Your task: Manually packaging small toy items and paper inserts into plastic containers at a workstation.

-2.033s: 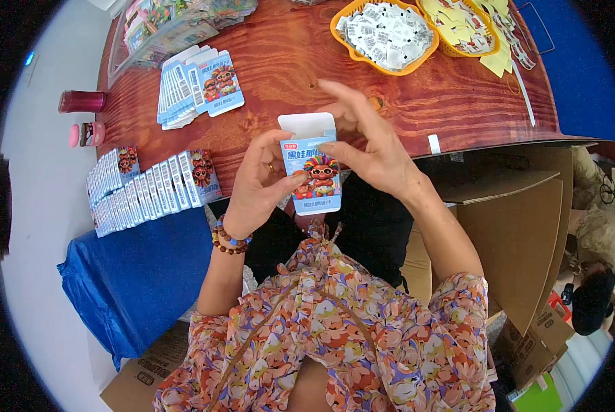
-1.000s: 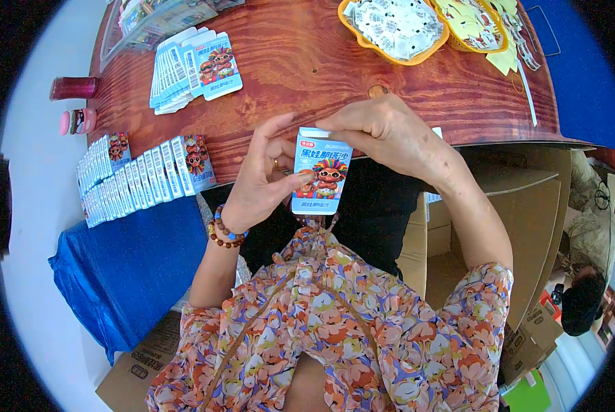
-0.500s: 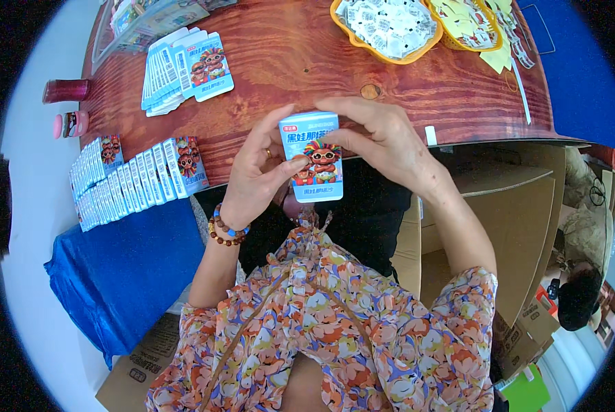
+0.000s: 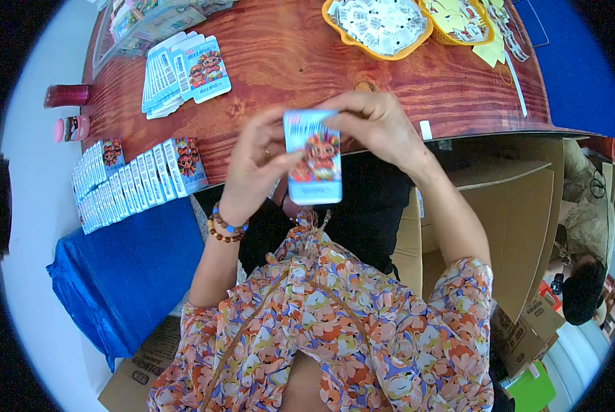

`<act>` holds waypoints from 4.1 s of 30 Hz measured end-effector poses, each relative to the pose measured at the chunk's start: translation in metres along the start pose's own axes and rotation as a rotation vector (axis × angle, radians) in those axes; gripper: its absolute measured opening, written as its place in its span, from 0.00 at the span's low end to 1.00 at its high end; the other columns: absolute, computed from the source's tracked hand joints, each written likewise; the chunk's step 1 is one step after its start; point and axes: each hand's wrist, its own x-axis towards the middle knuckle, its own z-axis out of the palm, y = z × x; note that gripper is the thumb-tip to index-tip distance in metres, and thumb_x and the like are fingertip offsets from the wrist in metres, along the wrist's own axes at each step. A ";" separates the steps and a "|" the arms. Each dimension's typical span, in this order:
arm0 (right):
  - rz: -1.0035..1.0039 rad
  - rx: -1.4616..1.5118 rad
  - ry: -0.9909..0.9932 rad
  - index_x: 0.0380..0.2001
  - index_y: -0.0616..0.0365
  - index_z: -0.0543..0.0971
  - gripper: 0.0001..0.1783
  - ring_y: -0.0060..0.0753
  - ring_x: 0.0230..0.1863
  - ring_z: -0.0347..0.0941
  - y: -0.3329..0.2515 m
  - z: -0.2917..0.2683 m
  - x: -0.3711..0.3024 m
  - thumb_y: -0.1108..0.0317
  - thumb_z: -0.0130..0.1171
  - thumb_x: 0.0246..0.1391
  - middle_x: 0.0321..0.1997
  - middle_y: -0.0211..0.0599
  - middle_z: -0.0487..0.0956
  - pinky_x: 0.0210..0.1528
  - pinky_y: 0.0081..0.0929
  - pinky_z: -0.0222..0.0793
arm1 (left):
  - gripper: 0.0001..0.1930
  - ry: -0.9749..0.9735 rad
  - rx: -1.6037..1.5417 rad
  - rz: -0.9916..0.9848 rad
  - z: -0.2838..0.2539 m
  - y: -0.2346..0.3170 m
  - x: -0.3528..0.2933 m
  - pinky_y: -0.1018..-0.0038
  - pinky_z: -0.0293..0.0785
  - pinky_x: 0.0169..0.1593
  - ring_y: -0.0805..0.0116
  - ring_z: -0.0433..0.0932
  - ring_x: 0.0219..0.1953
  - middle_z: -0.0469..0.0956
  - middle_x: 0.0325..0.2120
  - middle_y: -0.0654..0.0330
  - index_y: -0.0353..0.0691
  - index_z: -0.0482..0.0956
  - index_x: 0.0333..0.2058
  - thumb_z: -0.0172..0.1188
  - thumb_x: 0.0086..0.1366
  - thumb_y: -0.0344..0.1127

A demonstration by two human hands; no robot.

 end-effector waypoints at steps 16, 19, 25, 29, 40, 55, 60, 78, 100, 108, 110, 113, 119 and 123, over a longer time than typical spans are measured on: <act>0.270 0.134 0.435 0.42 0.65 0.82 0.10 0.18 0.33 0.78 -0.011 -0.001 0.013 0.69 0.58 0.64 0.32 0.31 0.83 0.34 0.21 0.75 | 0.45 0.281 0.721 0.229 0.009 0.003 0.019 0.67 0.77 0.53 0.62 0.77 0.51 0.70 0.52 0.55 0.35 0.62 0.61 0.79 0.47 0.32; 0.158 -0.467 0.562 0.37 0.64 0.81 0.10 0.18 0.28 0.73 -0.016 -0.074 0.042 0.67 0.60 0.61 0.25 0.30 0.79 0.32 0.20 0.68 | 0.43 0.286 0.695 0.246 0.011 0.004 0.023 0.67 0.75 0.52 0.62 0.76 0.49 0.71 0.49 0.55 0.34 0.64 0.59 0.79 0.47 0.33; -0.067 -0.606 0.596 0.38 0.62 0.82 0.12 0.22 0.30 0.76 -0.033 -0.118 0.111 0.63 0.60 0.61 0.29 0.35 0.83 0.32 0.24 0.69 | 0.39 0.337 0.714 0.264 0.008 0.014 0.024 0.59 0.69 0.56 0.48 0.72 0.53 0.72 0.49 0.47 0.34 0.67 0.58 0.77 0.48 0.35; -0.128 -0.682 0.488 0.37 0.54 0.83 0.10 0.35 0.33 0.81 -0.052 -0.123 0.191 0.61 0.59 0.58 0.32 0.36 0.84 0.36 0.34 0.74 | 0.39 0.339 0.724 0.269 0.010 0.018 0.022 0.61 0.69 0.56 0.51 0.72 0.53 0.72 0.51 0.48 0.34 0.67 0.59 0.76 0.50 0.34; -0.132 -1.291 -0.045 0.47 0.50 0.76 0.28 0.38 0.58 0.73 -0.055 -0.040 0.354 0.59 0.73 0.40 0.50 0.36 0.80 0.54 0.46 0.62 | 0.45 0.274 0.648 0.238 0.001 0.012 0.010 0.62 0.69 0.59 0.51 0.71 0.56 0.69 0.55 0.47 0.33 0.61 0.65 0.76 0.51 0.33; -0.380 -0.627 0.133 0.36 0.56 0.85 0.11 0.24 0.30 0.76 -0.055 -0.098 0.342 0.61 0.61 0.59 0.27 0.28 0.80 0.34 0.26 0.71 | 0.43 0.322 0.555 0.217 -0.009 0.005 0.014 0.59 0.67 0.60 0.46 0.70 0.57 0.70 0.54 0.45 0.33 0.63 0.64 0.75 0.53 0.38; 0.019 -0.197 -0.061 0.31 0.57 0.82 0.09 0.07 0.19 0.62 -0.147 -0.073 0.213 0.65 0.60 0.61 0.20 0.19 0.74 0.19 0.13 0.53 | 0.39 0.572 0.574 0.245 -0.021 0.016 0.025 0.58 0.69 0.54 0.47 0.72 0.51 0.73 0.47 0.47 0.34 0.69 0.57 0.77 0.50 0.40; 0.099 -0.422 -0.138 0.44 0.64 0.79 0.13 0.28 0.22 0.78 -0.107 -0.038 0.120 0.69 0.61 0.58 0.28 0.42 0.81 0.25 0.25 0.72 | 0.46 0.507 0.910 0.327 -0.004 0.012 0.036 0.56 0.69 0.57 0.45 0.69 0.56 0.69 0.54 0.46 0.35 0.63 0.64 0.77 0.47 0.35; 0.015 -0.469 0.207 0.38 0.59 0.83 0.12 0.22 0.32 0.78 -0.053 -0.143 0.223 0.62 0.62 0.58 0.28 0.31 0.82 0.33 0.25 0.72 | 0.45 0.479 0.777 0.251 -0.012 0.014 0.044 0.56 0.69 0.56 0.45 0.70 0.53 0.70 0.52 0.45 0.34 0.63 0.64 0.76 0.51 0.41; 0.075 -0.571 -0.013 0.39 0.59 0.82 0.09 0.32 0.28 0.82 -0.075 -0.020 0.111 0.67 0.63 0.57 0.28 0.39 0.83 0.31 0.28 0.74 | 0.43 0.514 0.862 0.279 -0.001 0.011 0.052 0.57 0.70 0.55 0.46 0.72 0.52 0.72 0.48 0.48 0.36 0.66 0.62 0.77 0.48 0.36; -0.085 -0.647 -0.064 0.37 0.59 0.83 0.08 0.30 0.27 0.82 -0.073 -0.024 0.107 0.66 0.62 0.58 0.28 0.38 0.84 0.30 0.29 0.74 | 0.43 0.515 0.882 0.301 0.000 0.008 0.052 0.58 0.70 0.55 0.46 0.72 0.52 0.72 0.48 0.48 0.35 0.65 0.61 0.77 0.47 0.35; -0.025 -0.368 0.059 0.36 0.59 0.84 0.09 0.30 0.27 0.82 -0.067 -0.050 0.139 0.65 0.61 0.59 0.27 0.37 0.84 0.31 0.29 0.75 | 0.43 0.534 0.882 0.248 -0.004 0.008 0.049 0.58 0.70 0.55 0.47 0.72 0.51 0.72 0.48 0.48 0.35 0.65 0.61 0.78 0.47 0.35; 0.136 -0.925 0.349 0.38 0.52 0.85 0.14 0.41 0.38 0.82 -0.027 -0.152 0.240 0.57 0.58 0.56 0.35 0.38 0.85 0.40 0.38 0.75 | 0.44 0.452 0.868 0.281 0.002 0.014 0.049 0.58 0.69 0.56 0.48 0.71 0.53 0.71 0.50 0.47 0.34 0.64 0.64 0.76 0.50 0.38; 0.196 -0.991 0.119 0.38 0.48 0.86 0.14 0.47 0.43 0.81 -0.019 -0.144 0.271 0.57 0.58 0.53 0.38 0.41 0.85 0.45 0.44 0.75 | 0.45 0.438 0.842 0.246 -0.002 0.016 0.045 0.60 0.70 0.57 0.49 0.72 0.53 0.71 0.51 0.48 0.34 0.63 0.64 0.77 0.48 0.33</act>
